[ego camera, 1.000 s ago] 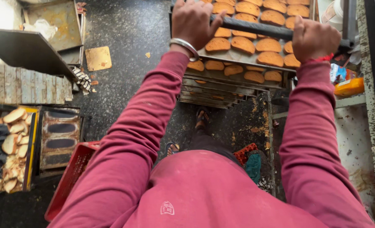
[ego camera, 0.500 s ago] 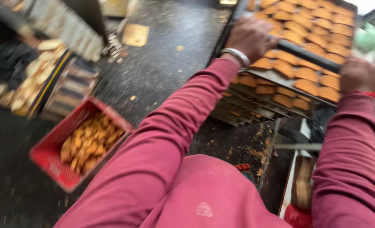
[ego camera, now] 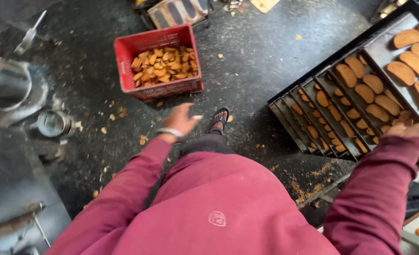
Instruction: The person by hand transfers baked goods from metal trays into a plastic crate and then places the empty trays onto a rack.
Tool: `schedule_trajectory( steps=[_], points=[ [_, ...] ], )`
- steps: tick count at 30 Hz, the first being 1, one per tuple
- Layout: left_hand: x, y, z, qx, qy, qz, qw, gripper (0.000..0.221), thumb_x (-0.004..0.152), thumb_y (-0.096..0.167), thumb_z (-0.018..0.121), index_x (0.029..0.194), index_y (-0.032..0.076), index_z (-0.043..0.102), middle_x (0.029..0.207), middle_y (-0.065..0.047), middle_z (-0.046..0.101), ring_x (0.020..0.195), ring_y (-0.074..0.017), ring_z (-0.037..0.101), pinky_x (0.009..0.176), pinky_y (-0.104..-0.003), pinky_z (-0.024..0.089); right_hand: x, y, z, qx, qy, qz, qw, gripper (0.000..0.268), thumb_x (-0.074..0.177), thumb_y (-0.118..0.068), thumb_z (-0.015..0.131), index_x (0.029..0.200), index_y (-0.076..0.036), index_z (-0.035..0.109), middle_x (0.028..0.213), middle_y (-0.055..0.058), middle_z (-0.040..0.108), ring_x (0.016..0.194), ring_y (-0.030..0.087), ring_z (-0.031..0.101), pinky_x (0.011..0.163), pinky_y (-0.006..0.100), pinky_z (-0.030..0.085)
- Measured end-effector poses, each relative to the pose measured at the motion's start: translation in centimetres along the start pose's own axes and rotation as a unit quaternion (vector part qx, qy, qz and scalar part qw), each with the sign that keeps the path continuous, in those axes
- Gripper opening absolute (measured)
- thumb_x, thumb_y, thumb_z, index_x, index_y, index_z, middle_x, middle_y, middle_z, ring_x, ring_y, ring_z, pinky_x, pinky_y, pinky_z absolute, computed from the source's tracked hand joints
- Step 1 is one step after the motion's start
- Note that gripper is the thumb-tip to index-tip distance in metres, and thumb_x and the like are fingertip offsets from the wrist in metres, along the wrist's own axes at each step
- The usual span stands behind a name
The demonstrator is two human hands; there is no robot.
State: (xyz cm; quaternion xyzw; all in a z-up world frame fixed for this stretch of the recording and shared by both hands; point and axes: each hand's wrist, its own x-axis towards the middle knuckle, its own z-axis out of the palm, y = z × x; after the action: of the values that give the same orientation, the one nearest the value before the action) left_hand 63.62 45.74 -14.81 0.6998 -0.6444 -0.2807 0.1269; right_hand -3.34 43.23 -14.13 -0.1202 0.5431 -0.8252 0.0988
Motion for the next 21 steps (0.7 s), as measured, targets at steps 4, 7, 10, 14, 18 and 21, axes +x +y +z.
schedule_trajectory(
  steps=[4,7,10,14,18,21],
  points=[
    [-7.6,-7.6,-7.1,-0.025,0.084,-0.126,0.988,0.056,0.090,0.048,0.074,0.133,0.015,0.062,0.129,-0.018,0.064,0.111,-0.0333,0.065,0.090,-0.047,0.054,0.7,2.8,3.7,0.161,-0.001,0.094,0.983,0.034,0.102,-0.021,0.062,0.126,0.002,0.060,0.118,0.020,0.073,0.092,0.031,0.071,0.078,0.041,0.061],
    [-9.5,-8.4,-8.9,-0.066,0.198,-0.095,0.973,0.047,0.093,0.039,0.076,0.128,0.010,0.065,0.123,-0.018,0.068,0.102,-0.0314,0.070,0.086,-0.044,0.055,1.6,2.6,4.8,0.255,-0.021,0.146,0.956,0.037,0.100,-0.023,0.062,0.123,0.006,0.063,0.117,0.023,0.075,0.095,0.035,0.075,0.084,0.044,0.065],
    [-8.1,-6.7,-8.7,-0.126,0.204,-0.063,0.969,0.044,0.095,0.039,0.075,0.126,0.009,0.064,0.125,-0.015,0.069,0.104,-0.0292,0.071,0.087,-0.042,0.055,0.8,1.7,3.6,0.317,-0.061,0.182,0.929,0.041,0.098,-0.025,0.061,0.121,0.009,0.067,0.116,0.025,0.077,0.099,0.039,0.079,0.090,0.046,0.069],
    [-4.8,-2.3,-8.0,-0.142,0.144,0.052,0.978,0.047,0.093,0.038,0.076,0.128,0.009,0.063,0.127,-0.017,0.066,0.106,-0.0300,0.070,0.088,-0.043,0.055,-4.9,0.0,1.4,0.240,-0.052,0.285,0.927,0.021,0.093,-0.015,0.066,0.111,-0.004,0.070,0.102,0.009,0.073,0.087,0.023,0.072,0.081,0.037,0.065],
    [-2.6,0.3,-8.5,-0.134,0.056,0.134,0.980,0.050,0.092,0.036,0.075,0.132,0.009,0.061,0.130,-0.018,0.063,0.112,-0.0313,0.066,0.092,-0.043,0.053,-14.8,-2.9,-1.3,0.217,-0.037,0.299,0.929,0.027,0.083,-0.014,0.059,0.104,-0.003,0.070,0.098,0.011,0.073,0.091,0.025,0.068,0.081,0.037,0.063],
    [-1.9,0.2,-8.8,-0.134,0.015,0.158,0.978,0.049,0.092,0.036,0.074,0.131,0.009,0.062,0.128,-0.017,0.064,0.111,-0.0304,0.066,0.092,-0.043,0.053,-22.3,-5.8,-3.3,0.253,-0.080,0.326,0.907,0.024,0.083,-0.009,0.058,0.105,-0.003,0.065,0.112,0.010,0.073,0.108,0.027,0.070,0.104,0.043,0.056]
  ],
)
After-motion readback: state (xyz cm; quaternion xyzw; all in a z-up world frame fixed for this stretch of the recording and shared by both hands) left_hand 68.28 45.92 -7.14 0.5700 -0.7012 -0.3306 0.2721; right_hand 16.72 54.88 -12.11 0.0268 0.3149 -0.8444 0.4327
